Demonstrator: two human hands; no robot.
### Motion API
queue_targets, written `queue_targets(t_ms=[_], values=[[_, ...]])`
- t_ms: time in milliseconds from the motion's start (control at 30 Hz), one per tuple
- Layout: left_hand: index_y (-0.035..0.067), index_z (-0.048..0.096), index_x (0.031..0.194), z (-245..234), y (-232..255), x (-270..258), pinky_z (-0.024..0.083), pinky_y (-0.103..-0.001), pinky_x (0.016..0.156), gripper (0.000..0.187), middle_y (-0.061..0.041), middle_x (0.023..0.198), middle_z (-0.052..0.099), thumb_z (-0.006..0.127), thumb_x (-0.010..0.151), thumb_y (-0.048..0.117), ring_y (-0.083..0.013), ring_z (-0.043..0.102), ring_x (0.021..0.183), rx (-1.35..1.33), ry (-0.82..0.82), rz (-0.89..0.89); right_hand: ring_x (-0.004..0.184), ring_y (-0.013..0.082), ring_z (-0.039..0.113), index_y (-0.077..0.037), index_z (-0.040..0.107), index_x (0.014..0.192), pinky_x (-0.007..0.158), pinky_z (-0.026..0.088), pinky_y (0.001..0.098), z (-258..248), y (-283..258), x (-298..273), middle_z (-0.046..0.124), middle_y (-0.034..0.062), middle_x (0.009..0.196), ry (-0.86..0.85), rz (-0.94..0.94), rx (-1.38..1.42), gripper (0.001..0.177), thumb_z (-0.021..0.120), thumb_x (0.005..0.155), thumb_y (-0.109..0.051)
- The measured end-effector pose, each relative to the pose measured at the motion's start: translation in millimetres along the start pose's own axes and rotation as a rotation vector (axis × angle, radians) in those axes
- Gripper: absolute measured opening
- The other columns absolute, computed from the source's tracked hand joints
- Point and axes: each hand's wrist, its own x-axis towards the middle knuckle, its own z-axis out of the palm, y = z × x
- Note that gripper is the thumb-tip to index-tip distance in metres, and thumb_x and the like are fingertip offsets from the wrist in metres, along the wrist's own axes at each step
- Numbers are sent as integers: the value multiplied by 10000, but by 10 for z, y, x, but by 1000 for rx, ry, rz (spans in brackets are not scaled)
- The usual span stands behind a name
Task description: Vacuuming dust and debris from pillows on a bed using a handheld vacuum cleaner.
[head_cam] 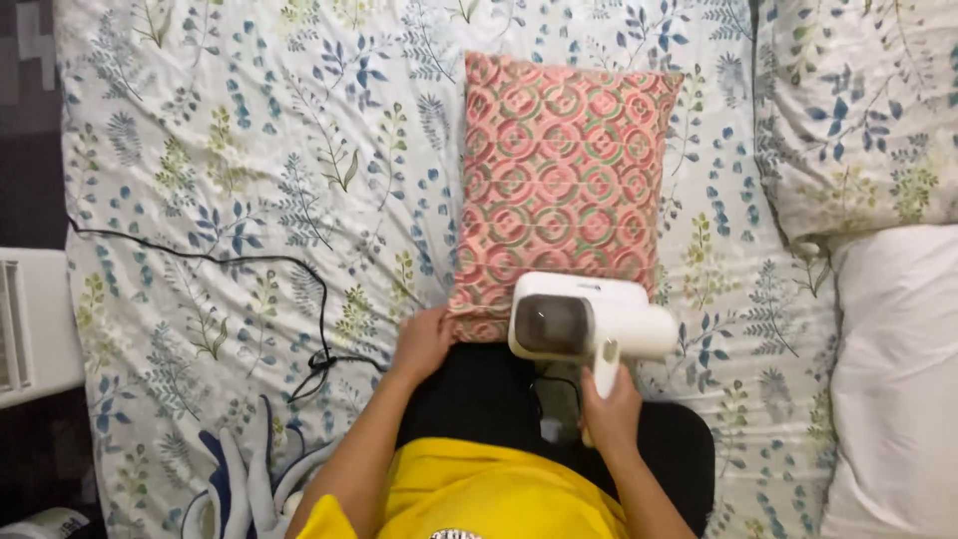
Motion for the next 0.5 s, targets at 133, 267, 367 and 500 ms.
queue_targets(t_ms=[133, 267, 367, 500], values=[[72, 683, 1051, 46, 257, 295, 494, -524, 927, 200, -205, 1064, 688, 644, 913, 210, -411, 628, 1048, 41, 234, 36, 756, 376, 693, -9, 617, 983, 696, 535, 482, 449, -99, 781, 695, 218, 833, 83, -323, -142, 348, 762, 869, -304], [-24, 420, 1392, 332, 655, 748, 451, -547, 987, 862, -282, 1394, 480, 796, 658, 227, -490, 497, 1220, 41, 399, 309, 815, 381, 700, 2, 624, 1029, 738, 538, 493, 604, -654, 1378, 708, 226, 908, 147, -321, -148, 361, 759, 886, -302], [28, 286, 1533, 808, 444, 1158, 456, -589, 1006, 935, -285, 1567, 338, 757, 750, 224, -526, 404, 1362, 263, 255, 230, 863, 369, 713, -2, 625, 1083, 774, 545, 492, 778, -1036, 2021, 721, 217, 960, 168, -333, -60, 357, 734, 883, -277], [131, 130, 1657, 975, 463, 1444, 472, -710, 945, 887, -232, 1669, 216, 655, 944, 191, -541, 330, 1435, 445, -22, -12, 894, 404, 700, 3, 608, 1089, 804, 533, 507, 862, -1498, 2567, 712, 240, 975, 209, -331, -45, 361, 726, 879, -266]])
